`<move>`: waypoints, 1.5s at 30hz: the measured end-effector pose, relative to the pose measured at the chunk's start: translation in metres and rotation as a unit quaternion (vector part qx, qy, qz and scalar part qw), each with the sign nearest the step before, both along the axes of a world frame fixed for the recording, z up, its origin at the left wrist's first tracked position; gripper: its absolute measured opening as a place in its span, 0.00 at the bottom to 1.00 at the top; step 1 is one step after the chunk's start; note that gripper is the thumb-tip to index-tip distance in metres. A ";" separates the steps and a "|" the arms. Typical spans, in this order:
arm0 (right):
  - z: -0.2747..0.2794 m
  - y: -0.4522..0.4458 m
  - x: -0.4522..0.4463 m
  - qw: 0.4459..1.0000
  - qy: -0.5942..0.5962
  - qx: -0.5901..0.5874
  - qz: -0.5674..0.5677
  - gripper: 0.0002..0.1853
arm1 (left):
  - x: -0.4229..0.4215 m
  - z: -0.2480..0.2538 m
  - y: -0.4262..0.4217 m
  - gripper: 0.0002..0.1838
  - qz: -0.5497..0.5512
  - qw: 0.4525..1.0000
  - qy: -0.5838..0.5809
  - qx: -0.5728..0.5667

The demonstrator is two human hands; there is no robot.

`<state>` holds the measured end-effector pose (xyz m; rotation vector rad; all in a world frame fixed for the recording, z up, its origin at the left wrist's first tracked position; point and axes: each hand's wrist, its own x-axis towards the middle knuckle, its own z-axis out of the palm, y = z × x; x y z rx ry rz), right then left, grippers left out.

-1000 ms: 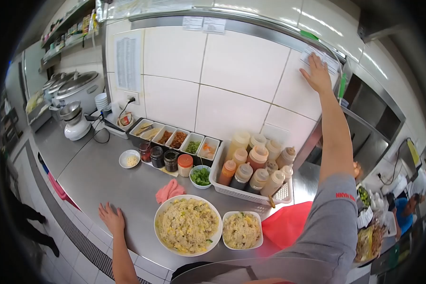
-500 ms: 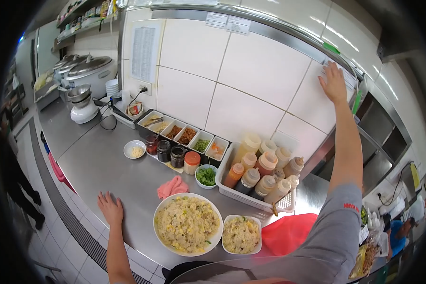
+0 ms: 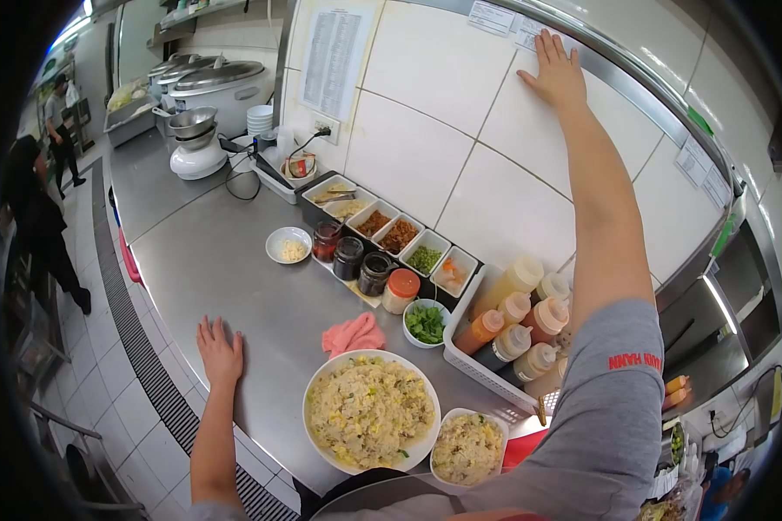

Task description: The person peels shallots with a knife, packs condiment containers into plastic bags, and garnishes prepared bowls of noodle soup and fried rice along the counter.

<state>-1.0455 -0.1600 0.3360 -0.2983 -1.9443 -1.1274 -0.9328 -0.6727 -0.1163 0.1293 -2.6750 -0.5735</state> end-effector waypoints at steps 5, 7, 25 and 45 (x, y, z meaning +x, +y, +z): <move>-0.015 0.045 0.071 1.000 0.009 -0.001 -0.012 0.40 | 0.003 0.002 0.000 0.26 -0.011 1.000 -0.013 0.012; -0.016 0.067 0.111 1.000 0.018 -0.008 -0.010 0.40 | 0.002 0.002 0.001 0.26 -0.018 1.000 -0.019 0.014; -0.004 0.102 0.217 0.992 -0.025 -0.047 -0.112 0.41 | 0.001 -0.006 -0.001 0.27 0.002 1.000 -0.017 -0.012; -0.001 -0.017 -0.108 0.997 0.022 0.024 0.074 0.26 | -0.003 -0.006 -0.022 0.29 -0.048 0.996 -0.022 0.067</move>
